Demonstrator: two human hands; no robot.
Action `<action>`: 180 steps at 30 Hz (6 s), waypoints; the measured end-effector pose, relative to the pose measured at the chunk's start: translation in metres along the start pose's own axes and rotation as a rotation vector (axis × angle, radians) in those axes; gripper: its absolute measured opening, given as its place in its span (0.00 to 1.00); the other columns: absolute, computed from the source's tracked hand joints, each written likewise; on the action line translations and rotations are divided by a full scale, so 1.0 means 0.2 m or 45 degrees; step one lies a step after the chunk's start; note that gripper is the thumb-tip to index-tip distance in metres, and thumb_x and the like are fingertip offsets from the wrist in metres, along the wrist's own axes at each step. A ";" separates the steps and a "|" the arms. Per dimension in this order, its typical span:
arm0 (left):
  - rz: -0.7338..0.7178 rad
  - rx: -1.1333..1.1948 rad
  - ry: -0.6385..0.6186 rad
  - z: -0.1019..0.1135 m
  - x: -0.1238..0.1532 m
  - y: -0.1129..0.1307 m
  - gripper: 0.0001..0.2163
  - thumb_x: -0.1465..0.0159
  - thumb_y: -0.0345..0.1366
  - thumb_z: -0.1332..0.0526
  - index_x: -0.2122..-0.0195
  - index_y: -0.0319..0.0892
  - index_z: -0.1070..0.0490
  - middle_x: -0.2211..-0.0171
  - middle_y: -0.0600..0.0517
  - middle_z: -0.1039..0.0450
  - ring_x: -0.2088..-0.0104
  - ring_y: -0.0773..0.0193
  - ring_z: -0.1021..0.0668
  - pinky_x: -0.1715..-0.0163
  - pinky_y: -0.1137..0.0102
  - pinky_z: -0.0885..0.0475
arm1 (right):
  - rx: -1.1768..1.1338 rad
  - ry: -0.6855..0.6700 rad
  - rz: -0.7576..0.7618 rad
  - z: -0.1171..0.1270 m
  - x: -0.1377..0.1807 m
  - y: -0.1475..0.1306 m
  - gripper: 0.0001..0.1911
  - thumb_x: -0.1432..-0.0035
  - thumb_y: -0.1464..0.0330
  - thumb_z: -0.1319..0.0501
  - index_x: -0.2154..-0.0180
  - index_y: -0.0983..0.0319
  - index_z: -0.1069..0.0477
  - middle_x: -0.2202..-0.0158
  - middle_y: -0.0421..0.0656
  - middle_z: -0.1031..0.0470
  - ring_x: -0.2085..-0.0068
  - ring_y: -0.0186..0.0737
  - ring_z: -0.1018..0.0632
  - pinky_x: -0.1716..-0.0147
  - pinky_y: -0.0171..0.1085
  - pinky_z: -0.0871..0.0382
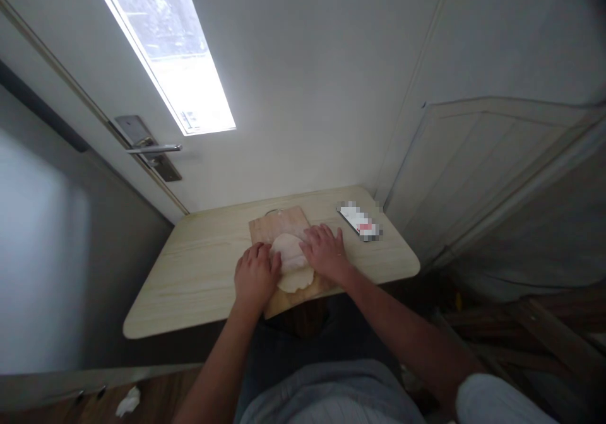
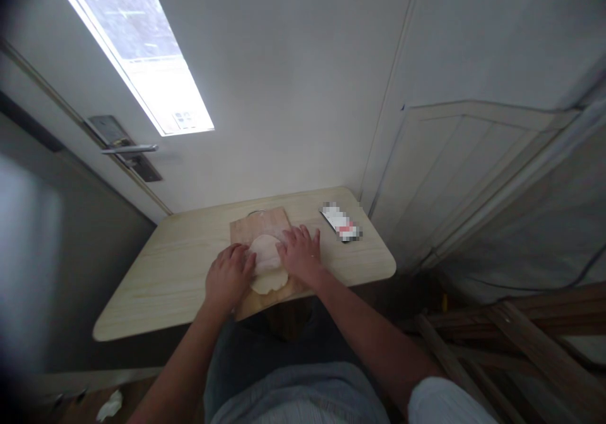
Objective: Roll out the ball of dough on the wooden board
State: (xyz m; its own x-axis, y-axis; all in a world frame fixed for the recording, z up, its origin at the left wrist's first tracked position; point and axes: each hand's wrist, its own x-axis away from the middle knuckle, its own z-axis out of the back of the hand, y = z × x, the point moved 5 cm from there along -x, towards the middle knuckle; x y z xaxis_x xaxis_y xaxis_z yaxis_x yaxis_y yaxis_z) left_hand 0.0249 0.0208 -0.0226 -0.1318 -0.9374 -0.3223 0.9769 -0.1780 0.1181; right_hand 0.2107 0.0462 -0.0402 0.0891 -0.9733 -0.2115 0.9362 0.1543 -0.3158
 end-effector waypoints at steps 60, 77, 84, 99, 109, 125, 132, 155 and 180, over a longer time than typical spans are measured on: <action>0.047 -0.012 -0.209 -0.14 -0.32 -0.03 0.22 0.28 0.47 0.54 0.43 0.42 0.31 0.41 0.38 0.30 0.41 0.44 0.29 0.44 0.50 0.34 | 0.112 -0.077 -0.127 -0.06 -0.25 -0.02 0.26 0.28 0.56 0.54 0.35 0.59 0.37 0.35 0.51 0.33 0.38 0.53 0.33 0.40 0.54 0.41; 0.046 -0.007 -0.198 -0.11 -0.22 0.01 0.21 0.27 0.47 0.55 0.40 0.46 0.33 0.36 0.42 0.33 0.39 0.45 0.31 0.40 0.46 0.36 | 0.127 0.006 -0.067 -0.04 -0.13 -0.04 0.26 0.27 0.56 0.54 0.35 0.59 0.38 0.35 0.50 0.32 0.39 0.53 0.32 0.40 0.52 0.43; 0.052 0.009 -0.297 -0.09 -0.20 0.02 0.22 0.27 0.47 0.55 0.38 0.48 0.35 0.35 0.42 0.35 0.36 0.46 0.33 0.39 0.44 0.38 | 0.121 0.002 -0.059 -0.04 -0.10 -0.04 0.27 0.27 0.56 0.55 0.34 0.59 0.39 0.34 0.50 0.34 0.36 0.54 0.34 0.38 0.55 0.46; 0.039 0.023 -0.241 -0.10 -0.14 0.03 0.23 0.27 0.49 0.55 0.37 0.48 0.36 0.34 0.42 0.36 0.36 0.44 0.34 0.39 0.42 0.39 | 0.118 0.004 -0.054 -0.04 -0.04 -0.03 0.26 0.28 0.58 0.52 0.34 0.59 0.38 0.34 0.49 0.33 0.37 0.54 0.34 0.36 0.56 0.49; 0.028 -0.044 -0.161 -0.05 -0.09 0.06 0.22 0.27 0.47 0.54 0.37 0.46 0.35 0.34 0.43 0.35 0.36 0.46 0.33 0.39 0.46 0.37 | 0.110 0.043 -0.018 -0.04 0.01 -0.03 0.25 0.28 0.58 0.53 0.36 0.60 0.36 0.35 0.51 0.32 0.37 0.55 0.34 0.36 0.56 0.50; -0.013 -0.038 0.032 -0.03 0.02 0.09 0.21 0.27 0.46 0.52 0.40 0.45 0.31 0.37 0.43 0.31 0.39 0.46 0.29 0.42 0.49 0.34 | 0.071 0.151 0.079 -0.01 0.12 -0.04 0.22 0.27 0.59 0.51 0.40 0.60 0.31 0.37 0.49 0.29 0.38 0.56 0.33 0.38 0.58 0.49; -0.041 -0.018 0.060 0.00 0.07 0.11 0.20 0.27 0.46 0.51 0.42 0.44 0.30 0.38 0.42 0.29 0.40 0.45 0.28 0.43 0.47 0.34 | 0.047 0.195 0.093 -0.01 0.18 -0.04 0.21 0.28 0.59 0.50 0.42 0.61 0.29 0.38 0.48 0.27 0.38 0.57 0.33 0.38 0.56 0.47; -0.020 0.142 0.024 0.04 0.31 0.17 0.20 0.26 0.45 0.51 0.37 0.48 0.31 0.36 0.47 0.30 0.36 0.48 0.30 0.37 0.46 0.43 | -0.114 0.353 0.177 -0.01 0.45 -0.01 0.22 0.28 0.60 0.48 0.40 0.63 0.31 0.38 0.51 0.28 0.38 0.53 0.34 0.36 0.54 0.44; -0.015 0.181 0.021 0.04 0.35 0.17 0.20 0.26 0.46 0.50 0.37 0.51 0.32 0.36 0.49 0.29 0.34 0.50 0.32 0.36 0.48 0.45 | -0.168 0.388 0.206 -0.04 0.50 0.03 0.23 0.29 0.59 0.47 0.38 0.61 0.32 0.39 0.50 0.27 0.37 0.52 0.34 0.35 0.55 0.46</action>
State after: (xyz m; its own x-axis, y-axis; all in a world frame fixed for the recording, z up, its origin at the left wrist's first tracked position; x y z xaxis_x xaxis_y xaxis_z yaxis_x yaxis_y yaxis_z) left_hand 0.0480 -0.0537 -0.0333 -0.1394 -0.9302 -0.3395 0.9416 -0.2306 0.2453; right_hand 0.2216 -0.0482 -0.0710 0.1083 -0.8422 -0.5282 0.8644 0.3422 -0.3683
